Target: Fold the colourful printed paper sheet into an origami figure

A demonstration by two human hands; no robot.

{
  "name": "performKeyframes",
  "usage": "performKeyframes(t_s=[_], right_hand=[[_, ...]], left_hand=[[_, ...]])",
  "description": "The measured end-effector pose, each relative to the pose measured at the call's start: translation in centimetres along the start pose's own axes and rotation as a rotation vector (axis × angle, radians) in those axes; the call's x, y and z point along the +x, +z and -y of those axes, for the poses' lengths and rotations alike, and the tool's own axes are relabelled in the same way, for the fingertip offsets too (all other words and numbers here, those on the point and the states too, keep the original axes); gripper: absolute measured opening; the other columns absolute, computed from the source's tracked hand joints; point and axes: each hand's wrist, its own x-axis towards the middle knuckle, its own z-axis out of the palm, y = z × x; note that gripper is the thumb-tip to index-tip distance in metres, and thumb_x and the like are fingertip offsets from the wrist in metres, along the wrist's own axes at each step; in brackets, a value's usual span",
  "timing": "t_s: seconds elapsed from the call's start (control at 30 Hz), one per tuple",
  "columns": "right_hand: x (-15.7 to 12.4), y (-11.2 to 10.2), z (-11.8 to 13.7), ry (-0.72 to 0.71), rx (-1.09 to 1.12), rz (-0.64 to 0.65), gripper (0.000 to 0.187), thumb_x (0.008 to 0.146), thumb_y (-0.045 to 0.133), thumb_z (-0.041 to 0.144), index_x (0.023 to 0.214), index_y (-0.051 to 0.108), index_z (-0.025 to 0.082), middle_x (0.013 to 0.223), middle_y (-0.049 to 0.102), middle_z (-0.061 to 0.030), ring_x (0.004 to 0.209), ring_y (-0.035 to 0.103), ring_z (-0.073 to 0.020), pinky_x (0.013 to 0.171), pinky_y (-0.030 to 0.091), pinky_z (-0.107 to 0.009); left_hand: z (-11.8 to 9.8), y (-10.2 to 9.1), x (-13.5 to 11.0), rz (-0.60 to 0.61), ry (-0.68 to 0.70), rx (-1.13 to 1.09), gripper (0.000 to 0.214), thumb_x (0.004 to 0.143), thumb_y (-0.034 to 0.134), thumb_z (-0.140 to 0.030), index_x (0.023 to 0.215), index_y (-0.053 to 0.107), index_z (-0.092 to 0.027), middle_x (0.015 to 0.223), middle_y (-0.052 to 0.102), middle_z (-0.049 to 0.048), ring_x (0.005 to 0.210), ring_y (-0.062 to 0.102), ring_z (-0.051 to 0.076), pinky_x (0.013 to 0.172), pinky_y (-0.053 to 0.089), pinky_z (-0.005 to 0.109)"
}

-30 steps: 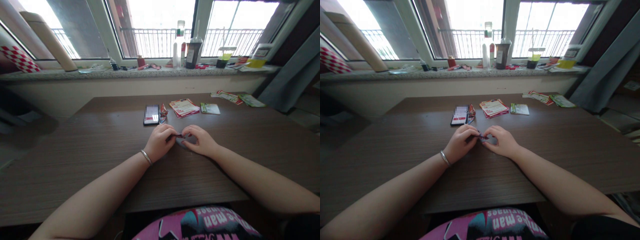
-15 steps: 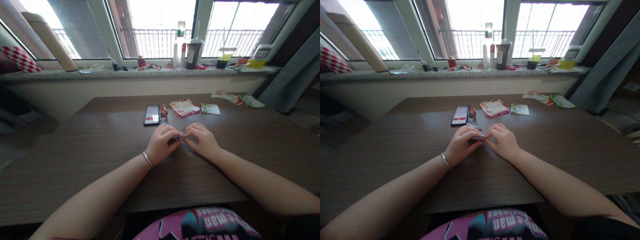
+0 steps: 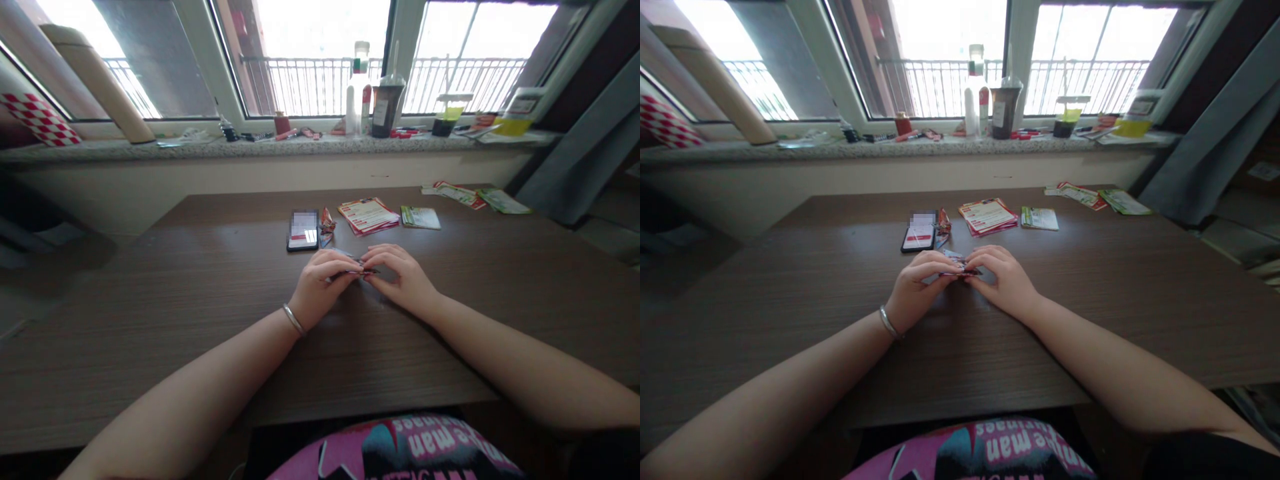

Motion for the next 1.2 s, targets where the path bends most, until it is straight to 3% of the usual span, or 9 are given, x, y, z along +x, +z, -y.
performKeyframes(t_s=[0.27,0.6,0.8,0.97,1.2], right_hand=[[0.2,-0.1,0.5,-0.024,0.104,-0.059,0.003,0.082,0.062,0.022,0.083,0.061,0.025,0.09,0.07,-0.0023,0.094,0.064,-0.0188,0.088,0.049,-0.039],[0.1,-0.2,0.7,-0.005,-0.061,-0.118,0.008,0.079,0.064,0.018,0.076,0.059,0.023,0.082,0.068,-0.0016,0.081,0.061,-0.0172,0.078,0.049,-0.035],[0.0,-0.2,0.9,-0.005,-0.095,-0.144,0.005,0.081,0.063,0.019,0.084,0.06,0.022,0.083,0.066,-0.0032,0.081,0.059,-0.0181,0.075,0.049,-0.035],[-0.2,-0.4,1.1,-0.094,-0.035,-0.13,0.015,0.083,0.06,0.015,0.095,0.063,0.024,0.089,0.067,-0.0031,0.083,0.061,-0.0159,0.077,0.051,-0.032],[-0.4,-0.7,1.0,-0.115,-0.065,-0.132,0.017,0.083,0.06,0.015,0.095,0.067,0.025,0.09,0.067,-0.0039,0.084,0.062,-0.0157,0.078,0.052,-0.032]], left_hand=[[-0.4,0.0,-0.2,-0.009,-0.042,0.08,0.011,0.085,0.061,-0.021,0.091,0.07,-0.022,0.091,0.064,0.0039,0.088,0.059,0.015,0.083,0.049,0.033],[-1.2,0.0,0.1,-0.057,-0.073,0.006,0.008,0.081,0.066,-0.019,0.088,0.066,-0.018,0.083,0.061,0.0026,0.078,0.056,0.013,0.072,0.049,0.027],[-1.1,0.0,0.1,-0.094,-0.037,-0.02,0.008,0.082,0.065,-0.017,0.088,0.068,-0.019,0.084,0.064,0.0023,0.08,0.059,0.012,0.074,0.05,0.026],[-0.5,0.1,0.0,-0.094,-0.066,-0.049,0.01,0.084,0.063,-0.017,0.091,0.07,-0.019,0.084,0.067,0.0029,0.079,0.06,0.012,0.072,0.051,0.026],[-0.6,0.1,-0.2,-0.079,-0.044,-0.066,0.018,0.083,0.062,-0.012,0.098,0.07,-0.021,0.089,0.068,0.0023,0.081,0.061,0.011,0.073,0.052,0.024]])
